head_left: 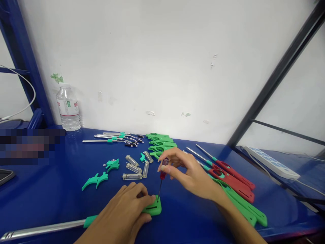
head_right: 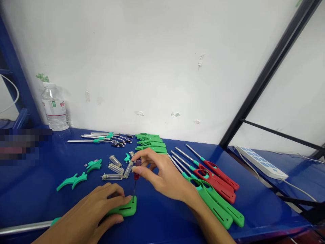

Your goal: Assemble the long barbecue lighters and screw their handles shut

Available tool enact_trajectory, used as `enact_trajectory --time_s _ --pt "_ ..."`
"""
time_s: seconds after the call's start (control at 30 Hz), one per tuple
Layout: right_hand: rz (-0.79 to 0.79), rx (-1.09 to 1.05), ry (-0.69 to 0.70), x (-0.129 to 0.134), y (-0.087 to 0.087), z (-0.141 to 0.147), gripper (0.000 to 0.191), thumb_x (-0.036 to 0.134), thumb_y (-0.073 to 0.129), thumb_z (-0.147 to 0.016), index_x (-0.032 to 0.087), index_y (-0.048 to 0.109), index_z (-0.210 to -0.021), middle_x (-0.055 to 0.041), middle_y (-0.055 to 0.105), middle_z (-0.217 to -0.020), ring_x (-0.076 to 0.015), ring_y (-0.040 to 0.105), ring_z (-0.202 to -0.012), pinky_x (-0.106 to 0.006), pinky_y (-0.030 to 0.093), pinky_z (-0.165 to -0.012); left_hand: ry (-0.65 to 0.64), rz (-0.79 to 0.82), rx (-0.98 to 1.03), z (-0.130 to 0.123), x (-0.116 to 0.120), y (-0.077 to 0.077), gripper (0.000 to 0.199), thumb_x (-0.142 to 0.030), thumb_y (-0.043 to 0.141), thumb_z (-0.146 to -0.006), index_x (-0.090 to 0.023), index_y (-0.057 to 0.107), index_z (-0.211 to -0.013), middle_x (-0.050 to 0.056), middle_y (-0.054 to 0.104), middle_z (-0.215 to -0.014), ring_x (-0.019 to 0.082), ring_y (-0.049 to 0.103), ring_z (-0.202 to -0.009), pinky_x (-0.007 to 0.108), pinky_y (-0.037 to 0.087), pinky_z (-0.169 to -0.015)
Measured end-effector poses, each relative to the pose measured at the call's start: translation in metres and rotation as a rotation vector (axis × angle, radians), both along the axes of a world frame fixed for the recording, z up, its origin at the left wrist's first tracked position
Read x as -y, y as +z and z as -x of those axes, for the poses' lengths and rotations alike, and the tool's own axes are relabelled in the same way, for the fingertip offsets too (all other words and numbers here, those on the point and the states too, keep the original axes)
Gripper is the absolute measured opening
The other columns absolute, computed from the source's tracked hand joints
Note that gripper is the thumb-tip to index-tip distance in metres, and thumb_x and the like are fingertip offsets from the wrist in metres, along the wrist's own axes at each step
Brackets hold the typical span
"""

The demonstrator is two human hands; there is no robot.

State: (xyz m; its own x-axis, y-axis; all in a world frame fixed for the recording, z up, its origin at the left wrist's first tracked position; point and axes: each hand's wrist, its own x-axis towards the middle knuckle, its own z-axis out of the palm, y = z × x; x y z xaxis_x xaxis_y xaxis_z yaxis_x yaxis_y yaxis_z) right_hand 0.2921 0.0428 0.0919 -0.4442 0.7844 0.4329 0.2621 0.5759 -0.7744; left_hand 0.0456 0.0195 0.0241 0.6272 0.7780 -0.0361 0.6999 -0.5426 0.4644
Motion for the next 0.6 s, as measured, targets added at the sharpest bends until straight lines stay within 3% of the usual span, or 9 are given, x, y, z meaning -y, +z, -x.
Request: enact_trajectory --time_s 0.17,0.37,0.5,0.6 --pt "-0.045 -0.031 -0.025 0.002 0.003 0.002 0.015 0.037 0.088 -0.104 0.026 0.081 -0.111 -0.0024 0.083 -0.105 -0.0179 0.077 -0.089 -0.03 0.06 -0.074 -0.007 0.005 -0.001 0.001 0.0 -0.002 0.048 -0.007 0.062 -0.106 -0.038 0.079 -0.139 0.005 0.073 -0.14 0.032 0.071 -0.127 0.054 0.054 -0.112" --pt "-0.147 -0.073 -0.004 0.0 -0.003 0.007 0.029 0.055 0.095 -0.097 0.028 0.088 -0.106 -0.0009 0.082 -0.092 -0.0179 0.075 -0.077 -0.029 0.057 -0.063 -0.016 -0.011 0.003 0.002 -0.002 -0.005 0.047 -0.009 0.062 -0.107 -0.04 0.078 -0.14 0.005 0.072 -0.142 0.033 0.07 -0.127 0.055 0.054 -0.112" --pt "-0.17 -0.05 0.05 0.002 0.001 0.005 0.015 0.041 0.081 -0.11 0.032 0.092 -0.117 -0.0035 0.09 -0.111 -0.0226 0.082 -0.1 -0.033 0.062 -0.076 -0.012 0.014 -0.031 -0.001 0.0 0.003 0.045 -0.008 0.062 -0.108 -0.037 0.079 -0.137 0.006 0.072 -0.139 0.033 0.071 -0.125 0.057 0.055 -0.111" --pt "-0.148 -0.049 0.012 0.003 0.004 0.003 0.014 0.032 0.08 -0.111 0.033 0.093 -0.115 -0.0024 0.091 -0.107 -0.0223 0.082 -0.095 -0.035 0.062 -0.078 -0.002 0.016 -0.033 -0.001 0.001 0.005 0.047 -0.007 0.061 -0.107 -0.038 0.079 -0.137 0.005 0.072 -0.139 0.033 0.071 -0.126 0.056 0.055 -0.112"
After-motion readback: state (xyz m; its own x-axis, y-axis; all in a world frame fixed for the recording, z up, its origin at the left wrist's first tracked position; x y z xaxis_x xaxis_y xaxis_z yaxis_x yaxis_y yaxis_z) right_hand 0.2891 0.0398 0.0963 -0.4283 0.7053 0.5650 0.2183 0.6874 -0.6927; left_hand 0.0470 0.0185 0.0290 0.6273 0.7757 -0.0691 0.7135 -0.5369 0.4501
